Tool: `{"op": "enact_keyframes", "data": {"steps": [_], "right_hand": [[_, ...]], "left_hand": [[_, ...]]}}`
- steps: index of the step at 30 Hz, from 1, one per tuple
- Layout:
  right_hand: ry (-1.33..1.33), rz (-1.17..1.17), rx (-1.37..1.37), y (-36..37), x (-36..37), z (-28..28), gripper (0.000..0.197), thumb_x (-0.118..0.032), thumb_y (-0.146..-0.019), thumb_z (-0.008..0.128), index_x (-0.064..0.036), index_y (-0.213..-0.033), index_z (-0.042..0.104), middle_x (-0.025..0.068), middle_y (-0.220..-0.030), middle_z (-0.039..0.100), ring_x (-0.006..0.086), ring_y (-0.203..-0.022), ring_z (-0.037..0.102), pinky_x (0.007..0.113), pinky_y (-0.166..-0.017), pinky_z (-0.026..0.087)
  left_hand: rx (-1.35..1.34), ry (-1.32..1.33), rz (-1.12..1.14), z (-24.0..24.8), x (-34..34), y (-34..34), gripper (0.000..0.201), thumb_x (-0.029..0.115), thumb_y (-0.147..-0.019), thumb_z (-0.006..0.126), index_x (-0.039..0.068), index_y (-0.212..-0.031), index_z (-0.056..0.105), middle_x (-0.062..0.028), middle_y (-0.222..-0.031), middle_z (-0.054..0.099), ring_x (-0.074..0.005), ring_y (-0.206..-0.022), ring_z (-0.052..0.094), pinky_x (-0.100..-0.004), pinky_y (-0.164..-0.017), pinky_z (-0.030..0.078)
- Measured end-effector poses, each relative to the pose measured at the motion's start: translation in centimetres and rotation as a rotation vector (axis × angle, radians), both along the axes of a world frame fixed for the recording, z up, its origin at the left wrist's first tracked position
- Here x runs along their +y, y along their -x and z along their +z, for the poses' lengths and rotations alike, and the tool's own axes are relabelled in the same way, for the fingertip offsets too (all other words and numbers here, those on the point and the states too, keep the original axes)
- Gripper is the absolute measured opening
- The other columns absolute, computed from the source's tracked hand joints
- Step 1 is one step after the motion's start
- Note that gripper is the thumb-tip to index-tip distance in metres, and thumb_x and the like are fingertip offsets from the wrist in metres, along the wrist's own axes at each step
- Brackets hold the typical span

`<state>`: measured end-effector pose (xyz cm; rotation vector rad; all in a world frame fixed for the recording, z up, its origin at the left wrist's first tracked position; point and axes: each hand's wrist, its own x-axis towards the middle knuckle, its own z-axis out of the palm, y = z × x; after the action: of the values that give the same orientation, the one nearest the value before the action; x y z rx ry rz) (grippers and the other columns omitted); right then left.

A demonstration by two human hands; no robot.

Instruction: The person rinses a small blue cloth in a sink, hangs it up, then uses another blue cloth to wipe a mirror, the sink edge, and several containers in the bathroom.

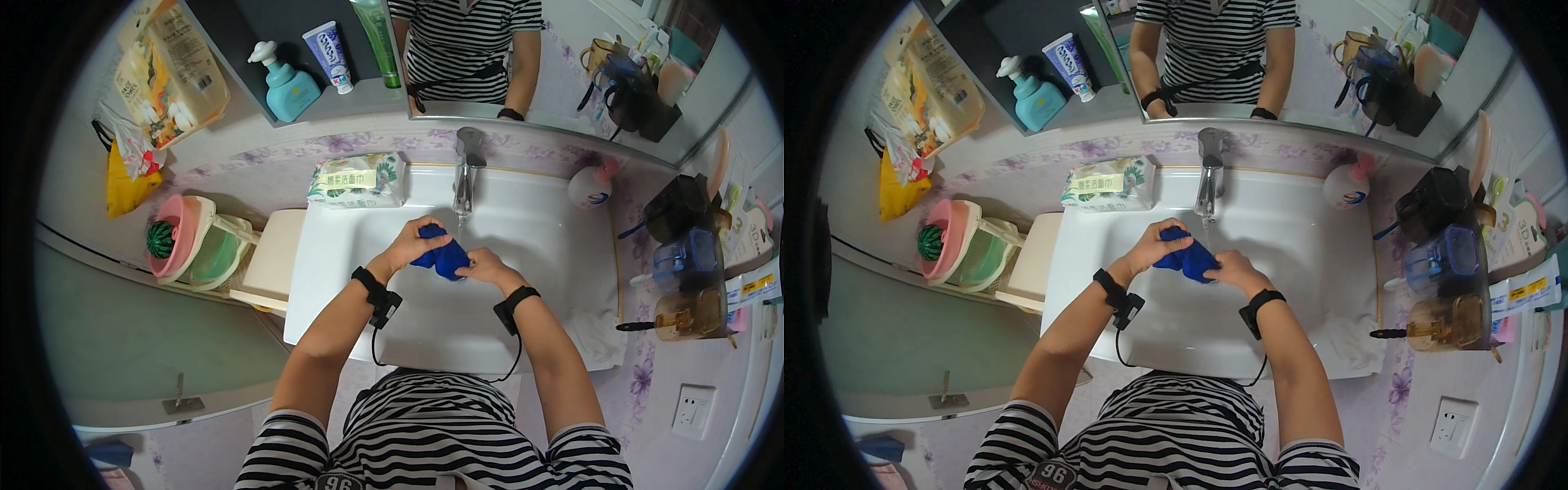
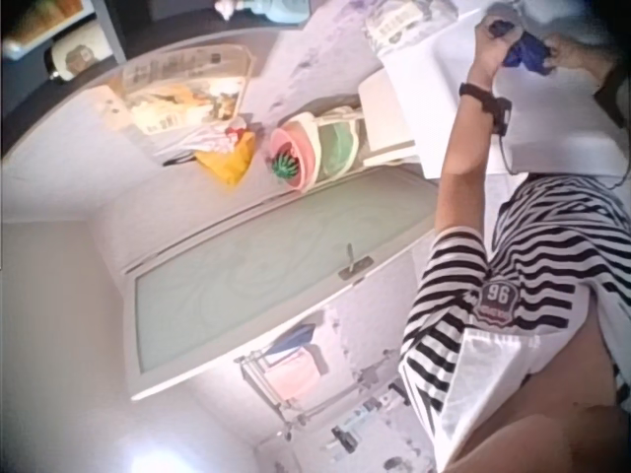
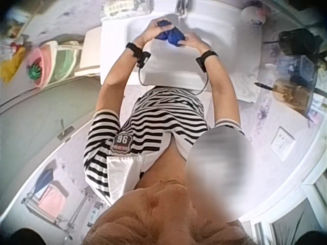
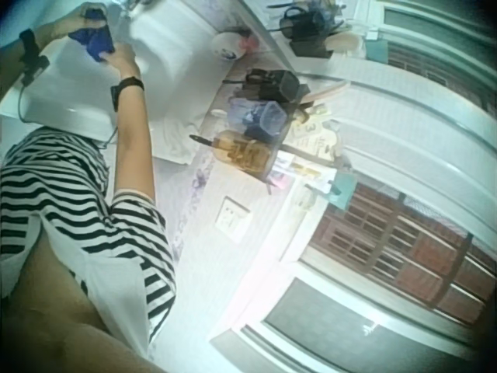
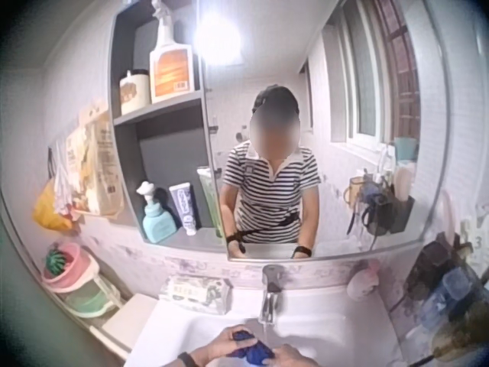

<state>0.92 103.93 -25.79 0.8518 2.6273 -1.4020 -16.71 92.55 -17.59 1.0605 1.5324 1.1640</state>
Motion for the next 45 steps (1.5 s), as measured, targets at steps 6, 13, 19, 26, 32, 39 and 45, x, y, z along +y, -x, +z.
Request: {"op": "enact_keyframes", "data": {"steps": [6,13,19,26,32,39,45], "right_hand": [[0.698,-0.730,0.247,-0.9,1.4,0.9,0.031,-0.023,-0.073,0.067,-0.0042,-0.094,0.058,0.0046,-0.087,0.060,0.0143,-0.078,0.059,0.027,-0.061,0.051],[0.218,-0.377,0.661,2.5,0.7,0.4,0.039,-0.008,-0.072,0.064,-0.0016,-0.108,0.050,0.0101,-0.104,0.056,0.0216,-0.092,0.057,0.031,-0.079,0.048],[-0.145,-0.356,0.511,4.2,-4.6,4.6,0.035,-0.028,-0.081,0.061,-0.0025,-0.103,0.052,0.0169,-0.103,0.057,0.0331,-0.094,0.056,0.039,-0.079,0.046],[-0.269,-0.440,0.453,5.1,-3.3,4.0,0.030,-0.027,-0.084,0.051,0.0008,-0.096,0.054,0.0236,-0.092,0.060,0.0410,-0.086,0.056,0.043,-0.075,0.045],[-0.183,-0.684,0.176,4.2,-0.6,1.4,0.039,-0.037,-0.080,0.050,-0.0021,-0.097,0.057,0.0233,-0.093,0.061,0.0407,-0.088,0.058,0.045,-0.078,0.045],[0.587,-0.919,0.409,0.9,1.5,3.2,0.032,-0.037,-0.082,0.058,-0.0055,-0.086,0.057,0.0023,-0.071,0.058,0.0144,-0.060,0.054,0.026,-0.054,0.045],[0.953,-0.824,0.664,-1.4,0.2,7.4,0.018,-0.027,-0.085,0.056,-0.0107,-0.079,0.051,-0.0017,-0.065,0.047,0.0084,-0.052,0.042,0.022,-0.041,0.028]], "left_hand": [[-0.018,0.077,0.147,-1.3,-0.9,1.3,0.015,0.010,-0.080,0.068,0.006,-0.090,0.058,-0.0008,-0.083,0.060,-0.0076,-0.075,0.054,-0.0216,-0.066,0.045],[-0.617,0.071,0.366,-3.4,0.6,-1.0,0.024,0.007,-0.085,0.057,0.004,-0.108,0.052,-0.0077,-0.094,0.062,-0.0155,-0.075,0.060,-0.0265,-0.064,0.051],[-0.961,0.220,0.377,-3.2,0.6,-2.1,0.030,0.028,-0.094,0.040,0.006,-0.112,0.051,-0.0086,-0.094,0.061,-0.0187,-0.077,0.062,-0.0274,-0.067,0.052],[-0.767,0.219,0.300,-3.3,0.3,-3.7,0.032,0.029,-0.091,0.046,0.001,-0.103,0.053,-0.0096,-0.088,0.060,-0.0210,-0.073,0.061,-0.0336,-0.069,0.051],[-0.509,0.160,0.386,-4.2,0.9,-3.9,0.020,0.022,-0.087,0.054,0.002,-0.092,0.059,-0.0035,-0.078,0.058,-0.0113,-0.062,0.055,-0.0249,-0.055,0.047],[-0.320,0.173,0.206,-2.1,-0.5,-3.8,0.032,0.021,-0.088,0.057,0.004,-0.115,0.057,-0.0061,-0.102,0.062,-0.0106,-0.084,0.058,-0.0233,-0.073,0.047],[-0.615,0.159,0.248,-1.8,-2.1,-1.0,0.031,0.022,-0.094,0.046,-0.001,-0.115,0.053,-0.0127,-0.106,0.062,-0.0180,-0.095,0.062,-0.0285,-0.084,0.048]]}}
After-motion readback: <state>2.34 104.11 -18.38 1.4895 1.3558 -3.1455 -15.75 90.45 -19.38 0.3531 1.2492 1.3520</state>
